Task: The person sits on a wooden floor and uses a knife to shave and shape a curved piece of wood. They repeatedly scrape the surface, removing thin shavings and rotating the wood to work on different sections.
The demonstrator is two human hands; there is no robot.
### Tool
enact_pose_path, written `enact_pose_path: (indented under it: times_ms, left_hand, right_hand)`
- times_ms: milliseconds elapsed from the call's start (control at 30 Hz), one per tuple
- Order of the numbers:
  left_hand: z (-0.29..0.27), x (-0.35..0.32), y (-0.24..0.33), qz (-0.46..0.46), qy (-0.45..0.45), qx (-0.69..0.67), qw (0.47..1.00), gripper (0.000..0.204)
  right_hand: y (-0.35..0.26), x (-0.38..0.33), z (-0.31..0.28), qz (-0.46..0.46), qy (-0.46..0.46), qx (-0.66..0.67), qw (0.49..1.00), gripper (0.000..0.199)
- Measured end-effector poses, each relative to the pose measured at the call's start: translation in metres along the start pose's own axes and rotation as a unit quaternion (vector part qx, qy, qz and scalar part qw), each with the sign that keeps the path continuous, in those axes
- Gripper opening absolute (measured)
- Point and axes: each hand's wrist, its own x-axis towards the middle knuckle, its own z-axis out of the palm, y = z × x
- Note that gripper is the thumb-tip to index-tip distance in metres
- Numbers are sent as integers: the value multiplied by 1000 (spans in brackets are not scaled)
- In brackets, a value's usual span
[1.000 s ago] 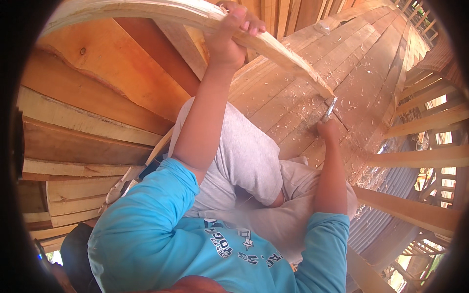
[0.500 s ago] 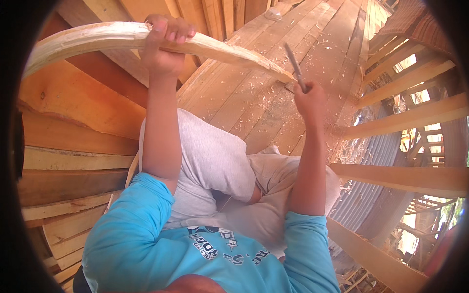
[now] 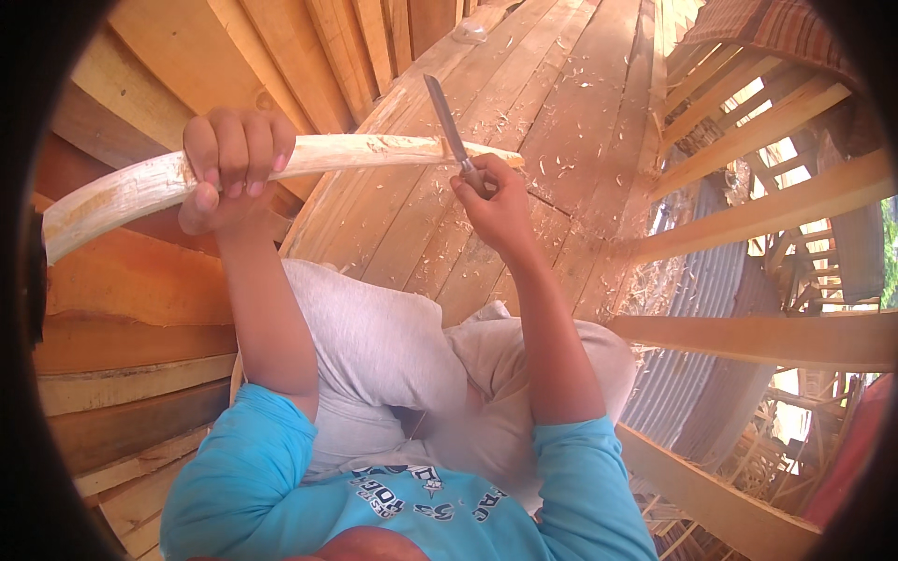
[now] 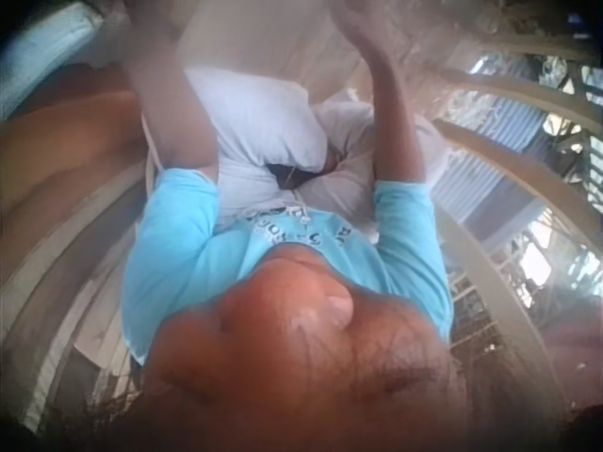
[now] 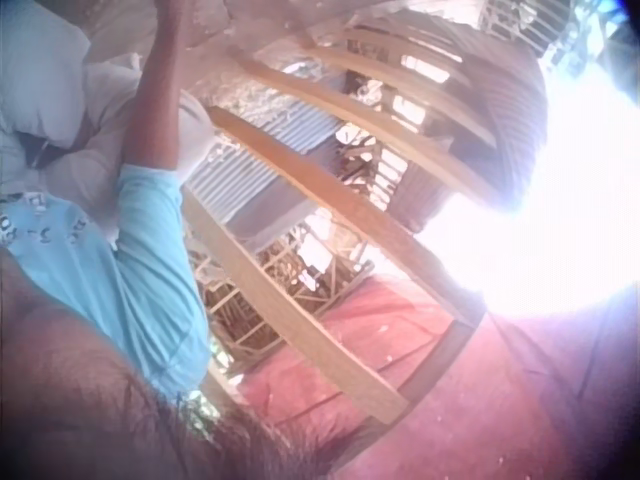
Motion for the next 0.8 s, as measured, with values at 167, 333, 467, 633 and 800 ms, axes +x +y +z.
enact_pose_path:
  times_ms: [167,333,467,633,800]
  left_hand:
    - [0,8,6,-10,-71,-15,997,23]
    - [-5,22,17,2,-191,-54,980,21]
    - [-7,26,22,13,-213,-68,974,22]
    - [7,11,17,26,-20,-10,999,30]
    - [-4,5,14,16,50,7,999,34]
  right_hand:
    - [2,14,-20,25,24,13,999,22]
    - [6,11,-31,50,20,7,999,24]
    - [6,11,-21,163,-42,24,985,24]
    - [17,13,-17,195,-85,20,977,37]
    - [33,19,-7,301,-20,-75,950,52]
